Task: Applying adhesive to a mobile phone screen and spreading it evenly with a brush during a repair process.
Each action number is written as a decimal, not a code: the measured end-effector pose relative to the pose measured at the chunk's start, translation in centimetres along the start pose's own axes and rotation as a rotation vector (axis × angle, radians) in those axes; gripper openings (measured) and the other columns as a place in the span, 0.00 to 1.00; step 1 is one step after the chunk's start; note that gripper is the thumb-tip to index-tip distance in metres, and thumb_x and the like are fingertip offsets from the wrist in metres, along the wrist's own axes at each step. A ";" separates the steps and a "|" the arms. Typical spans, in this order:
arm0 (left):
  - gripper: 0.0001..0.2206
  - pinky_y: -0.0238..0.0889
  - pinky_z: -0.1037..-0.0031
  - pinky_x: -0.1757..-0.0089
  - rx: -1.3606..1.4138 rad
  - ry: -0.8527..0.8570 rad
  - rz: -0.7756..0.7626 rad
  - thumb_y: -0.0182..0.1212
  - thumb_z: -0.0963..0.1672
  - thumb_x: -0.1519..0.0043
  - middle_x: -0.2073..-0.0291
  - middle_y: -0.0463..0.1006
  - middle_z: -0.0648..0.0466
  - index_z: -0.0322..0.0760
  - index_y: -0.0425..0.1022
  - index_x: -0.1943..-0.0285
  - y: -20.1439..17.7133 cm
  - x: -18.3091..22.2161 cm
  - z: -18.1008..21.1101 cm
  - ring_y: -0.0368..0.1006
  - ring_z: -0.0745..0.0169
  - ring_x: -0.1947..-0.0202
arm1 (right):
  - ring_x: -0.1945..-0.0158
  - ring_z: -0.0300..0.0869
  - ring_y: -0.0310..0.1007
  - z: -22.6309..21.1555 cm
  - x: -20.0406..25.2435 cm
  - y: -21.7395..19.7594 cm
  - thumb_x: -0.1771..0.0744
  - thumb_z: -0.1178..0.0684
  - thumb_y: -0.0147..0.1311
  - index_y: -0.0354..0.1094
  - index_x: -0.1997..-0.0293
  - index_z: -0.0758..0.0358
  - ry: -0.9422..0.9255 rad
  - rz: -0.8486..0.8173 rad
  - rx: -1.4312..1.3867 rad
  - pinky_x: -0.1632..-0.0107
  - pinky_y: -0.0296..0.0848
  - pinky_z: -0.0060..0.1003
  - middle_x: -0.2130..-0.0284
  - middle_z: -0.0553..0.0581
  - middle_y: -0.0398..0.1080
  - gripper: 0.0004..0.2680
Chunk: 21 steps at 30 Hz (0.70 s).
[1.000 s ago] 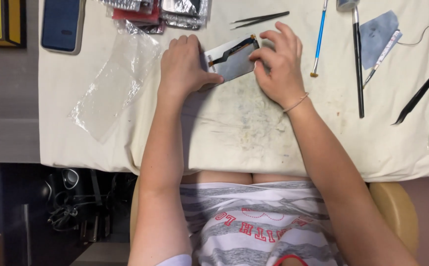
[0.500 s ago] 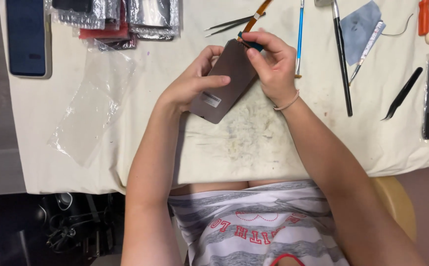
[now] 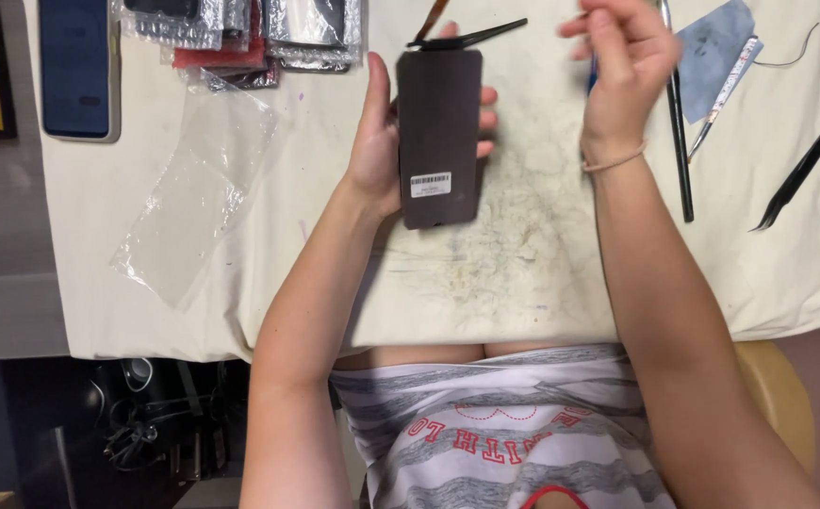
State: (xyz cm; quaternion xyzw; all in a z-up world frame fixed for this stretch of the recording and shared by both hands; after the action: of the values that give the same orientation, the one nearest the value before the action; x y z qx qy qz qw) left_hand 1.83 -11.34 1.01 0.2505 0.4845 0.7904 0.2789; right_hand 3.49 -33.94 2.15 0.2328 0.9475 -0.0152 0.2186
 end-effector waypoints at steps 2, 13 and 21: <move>0.38 0.73 0.49 0.44 0.081 0.073 -0.009 0.43 0.62 0.35 0.38 0.73 0.36 0.42 0.55 0.20 -1.8 -0.4 -0.2 0.75 0.44 0.42 | 0.64 0.48 0.69 -0.7 -1.0 -3.5 0.31 0.58 0.55 0.68 0.62 0.68 -0.222 0.085 0.407 0.64 0.63 0.36 0.67 0.59 0.67 0.04; 0.29 0.61 0.38 0.37 0.089 0.506 -0.145 0.48 0.51 0.37 0.32 0.69 0.36 0.43 0.62 0.25 -1.6 0.7 1.1 0.62 0.32 0.28 | 0.37 0.52 0.60 2.0 -2.0 -3.8 0.32 0.55 0.54 0.71 0.47 0.56 -0.142 -0.064 1.052 0.41 0.26 0.71 0.43 0.56 0.71 0.09; 0.47 0.66 0.51 0.36 -0.001 0.413 0.031 0.50 0.35 0.56 0.20 0.50 0.31 0.40 0.49 0.18 -4.1 0.0 1.2 0.50 0.35 0.20 | 0.58 0.48 0.58 -1.0 -1.4 -5.5 0.32 0.63 0.70 0.58 0.39 0.59 -0.356 0.203 0.666 0.52 0.66 0.40 0.59 0.56 0.63 0.20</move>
State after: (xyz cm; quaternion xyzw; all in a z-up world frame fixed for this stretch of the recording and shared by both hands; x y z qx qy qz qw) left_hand 3.45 -9.02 -2.22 0.0905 0.5272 0.8293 0.1616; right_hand 1.73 -39.37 3.24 0.3773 0.8101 -0.3403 0.2926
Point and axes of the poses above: each hand's wrist, its own x-axis away from the middle knuckle, its own y-axis out of the palm, z = x × y, the point moved 8 cm from there along -x, towards the middle knuckle
